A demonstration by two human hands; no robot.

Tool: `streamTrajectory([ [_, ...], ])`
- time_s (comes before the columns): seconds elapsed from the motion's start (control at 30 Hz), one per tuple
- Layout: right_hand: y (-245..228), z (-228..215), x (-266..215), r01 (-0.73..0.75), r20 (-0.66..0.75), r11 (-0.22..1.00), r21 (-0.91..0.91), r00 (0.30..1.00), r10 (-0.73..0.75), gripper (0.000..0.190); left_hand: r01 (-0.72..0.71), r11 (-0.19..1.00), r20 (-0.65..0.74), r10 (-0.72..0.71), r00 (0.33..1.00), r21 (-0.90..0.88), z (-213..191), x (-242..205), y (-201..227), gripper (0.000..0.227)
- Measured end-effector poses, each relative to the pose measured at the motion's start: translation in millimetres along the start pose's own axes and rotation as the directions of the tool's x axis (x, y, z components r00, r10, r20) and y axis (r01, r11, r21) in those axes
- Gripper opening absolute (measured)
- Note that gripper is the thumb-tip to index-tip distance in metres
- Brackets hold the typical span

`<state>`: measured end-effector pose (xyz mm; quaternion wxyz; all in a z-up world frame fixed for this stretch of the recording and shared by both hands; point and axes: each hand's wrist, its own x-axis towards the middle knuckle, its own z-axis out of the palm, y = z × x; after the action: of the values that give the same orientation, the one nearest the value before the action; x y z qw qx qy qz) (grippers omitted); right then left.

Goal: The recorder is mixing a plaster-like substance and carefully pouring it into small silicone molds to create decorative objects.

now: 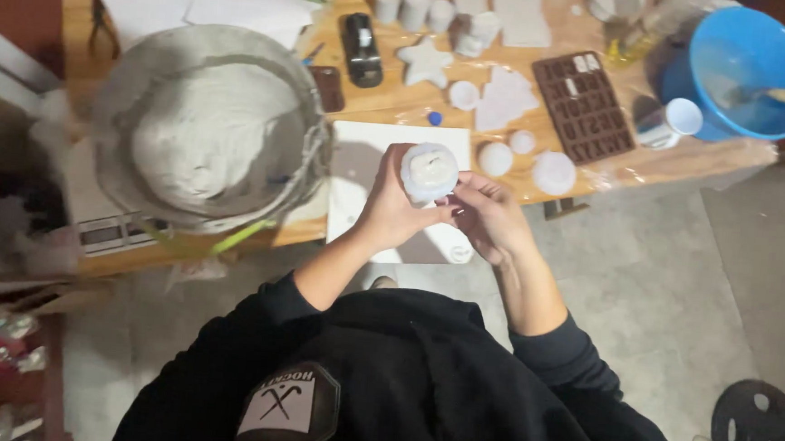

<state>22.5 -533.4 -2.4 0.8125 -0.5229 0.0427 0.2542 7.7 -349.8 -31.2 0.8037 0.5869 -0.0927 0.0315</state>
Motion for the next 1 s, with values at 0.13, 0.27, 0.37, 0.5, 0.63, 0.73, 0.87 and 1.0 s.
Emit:
streamTrajectory([
  [0.13,9.7,-59.1,23.1,-0.044,0.031,0.992,0.119,0.999,0.040,0.021,-0.126,0.772,0.059,0.115,0.992,0.623,11.2,14.4,-23.1,0.101],
  [0.27,13.7,-82.9,44.3,-0.195,-0.033,0.957,0.213,0.978,0.207,0.030,-0.002,0.630,0.092,-0.110,0.990,0.776,6.9,21.2,-60.3,0.114],
  [0.37,23.5,-101.4,62.7,-0.268,-0.022,0.920,0.285,0.958,0.286,0.033,0.109,0.714,0.059,-0.207,0.977,0.691,4.6,25.4,-77.2,0.106],
  [0.5,38.8,-126.1,86.5,-0.330,0.031,0.899,0.287,0.942,0.335,0.033,0.298,0.882,0.073,-0.347,0.935,0.365,-17.8,34.7,-107.7,0.083],
  [0.63,42.2,-138.7,99.1,-0.355,0.073,0.884,0.304,0.934,0.349,0.028,0.570,0.805,0.112,-0.559,0.822,-0.163,-42.8,45.6,-116.3,0.049],
  [0.73,41.2,-137.5,102.1,-0.383,0.125,0.869,0.313,0.924,0.362,0.026,0.626,0.639,0.175,-0.624,0.762,-0.448,-55.4,48.3,-122.5,0.035],
  [0.87,44.5,-139.4,107.5,-0.378,0.195,0.892,0.248,0.921,0.337,0.026,0.650,0.702,0.085,-0.658,0.749,-0.292,-56.7,48.8,-112.5,0.030],
  [1.0,50.3,-142.0,112.3,-0.406,0.280,0.885,0.227,0.898,0.340,0.026,0.670,0.705,0.050,-0.679,0.732,-0.233,-55.1,52.7,-103.7,0.029],
])
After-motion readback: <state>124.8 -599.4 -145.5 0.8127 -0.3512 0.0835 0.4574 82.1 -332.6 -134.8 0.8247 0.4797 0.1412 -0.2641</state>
